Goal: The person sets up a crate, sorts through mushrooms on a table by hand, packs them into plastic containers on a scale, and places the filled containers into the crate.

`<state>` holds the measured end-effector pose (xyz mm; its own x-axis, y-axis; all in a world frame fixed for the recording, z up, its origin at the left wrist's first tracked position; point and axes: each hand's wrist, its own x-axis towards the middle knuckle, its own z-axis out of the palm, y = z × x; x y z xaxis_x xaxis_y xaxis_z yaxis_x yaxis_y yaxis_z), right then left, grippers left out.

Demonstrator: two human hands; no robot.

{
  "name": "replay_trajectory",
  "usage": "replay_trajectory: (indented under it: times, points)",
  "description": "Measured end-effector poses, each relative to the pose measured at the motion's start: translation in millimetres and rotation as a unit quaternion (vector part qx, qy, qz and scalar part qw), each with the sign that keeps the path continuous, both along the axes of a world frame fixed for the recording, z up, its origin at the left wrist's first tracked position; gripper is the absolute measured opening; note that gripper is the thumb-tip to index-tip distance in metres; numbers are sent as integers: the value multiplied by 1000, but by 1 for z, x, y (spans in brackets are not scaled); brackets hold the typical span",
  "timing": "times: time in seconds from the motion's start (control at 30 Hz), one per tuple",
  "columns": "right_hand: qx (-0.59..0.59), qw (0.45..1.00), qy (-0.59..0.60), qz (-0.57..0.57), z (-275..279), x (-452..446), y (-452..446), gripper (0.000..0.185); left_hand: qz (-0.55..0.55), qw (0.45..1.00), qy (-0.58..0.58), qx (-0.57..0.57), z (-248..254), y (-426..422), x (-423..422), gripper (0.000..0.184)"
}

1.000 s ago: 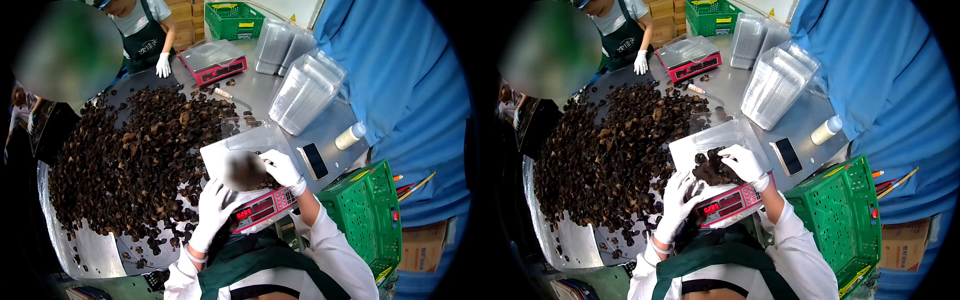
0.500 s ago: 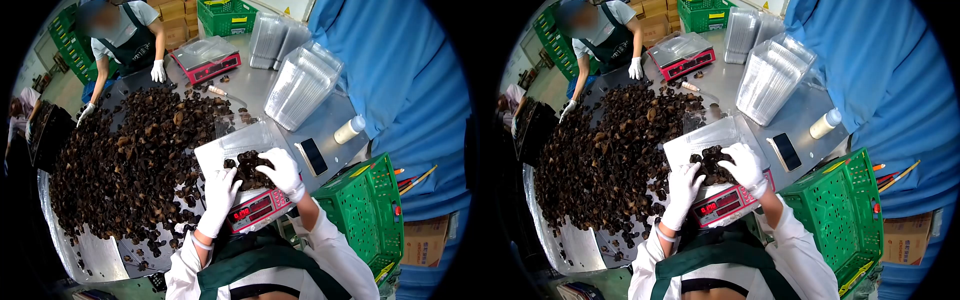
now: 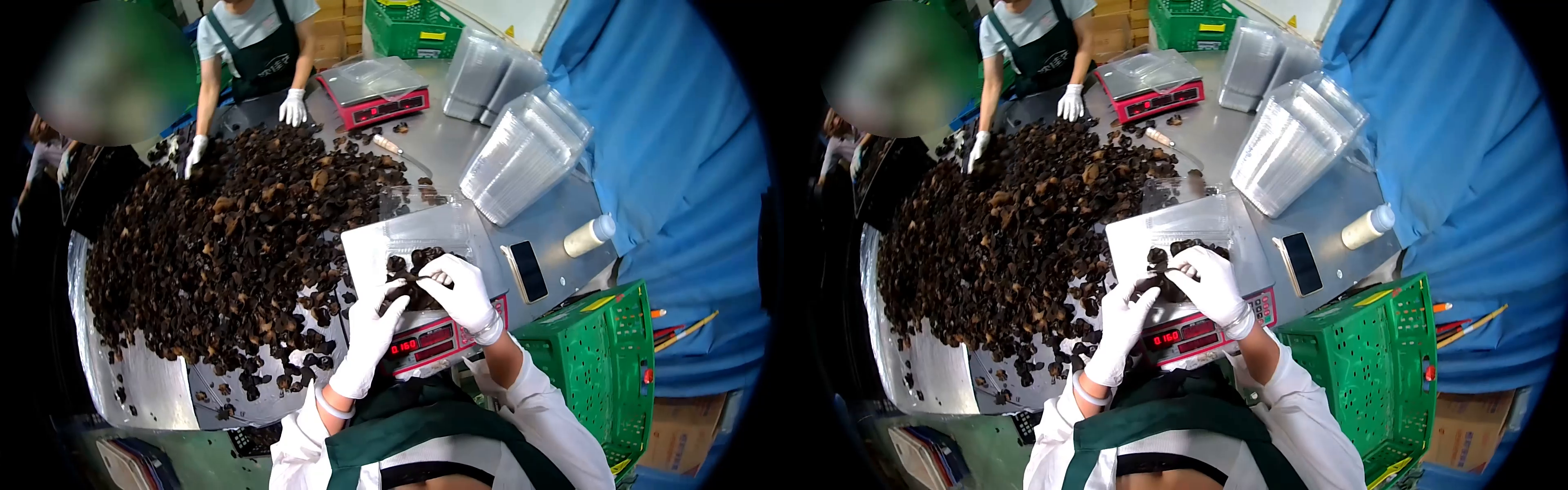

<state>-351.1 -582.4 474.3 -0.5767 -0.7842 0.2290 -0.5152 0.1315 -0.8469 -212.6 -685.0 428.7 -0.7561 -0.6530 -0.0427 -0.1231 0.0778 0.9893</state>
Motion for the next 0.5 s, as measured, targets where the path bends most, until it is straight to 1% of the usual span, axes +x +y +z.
replay_trajectory:
  times: [0.03,0.07,0.1,0.13,0.17,0.2,0.23,0.27,0.3,0.33,0.37,0.4,0.47,0.5]
  points:
    - [0,1000,0,7,-1,-1,-2,10,18,992,-12,126,1,1,1,26]
    - [16,998,-63,3,-3,-2,-2,10,22,992,-12,127,-2,-1,2,26]
    - [33,992,-125,-3,-5,-4,-1,10,6,983,15,182,-6,-5,3,25]
    - [34,992,-125,-1,-6,-6,1,10,-10,971,43,236,-9,-6,4,25]
    - [30,991,-134,9,-7,-7,1,11,-13,963,59,263,-6,-5,5,25]
    - [27,989,-144,25,-6,-7,-1,12,-3,963,60,261,-3,-6,8,25]
    - [9,988,-150,23,-2,-4,1,15,-4,973,53,226,-1,-8,15,24]
    - [-21,995,-100,12,0,-4,2,17,1,981,42,191,0,-11,25,23]
    - [8,1000,-30,-5,3,-5,6,16,21,987,47,150,-3,-18,39,22]
    - [9,999,-2,-31,6,-5,8,16,79,988,26,132,-9,-26,54,20]
    - [11,998,33,-47,2,-7,11,16,143,985,11,92,-4,-36,76,20]
    - [14,998,40,-41,0,-11,16,18,201,978,-5,53,4,-44,100,21]
    - [45,998,19,-46,0,-12,24,16,344,939,1,2,9,-54,151,25]
    - [50,998,16,-39,-1,-9,26,16,410,912,21,26,3,-57,181,27]
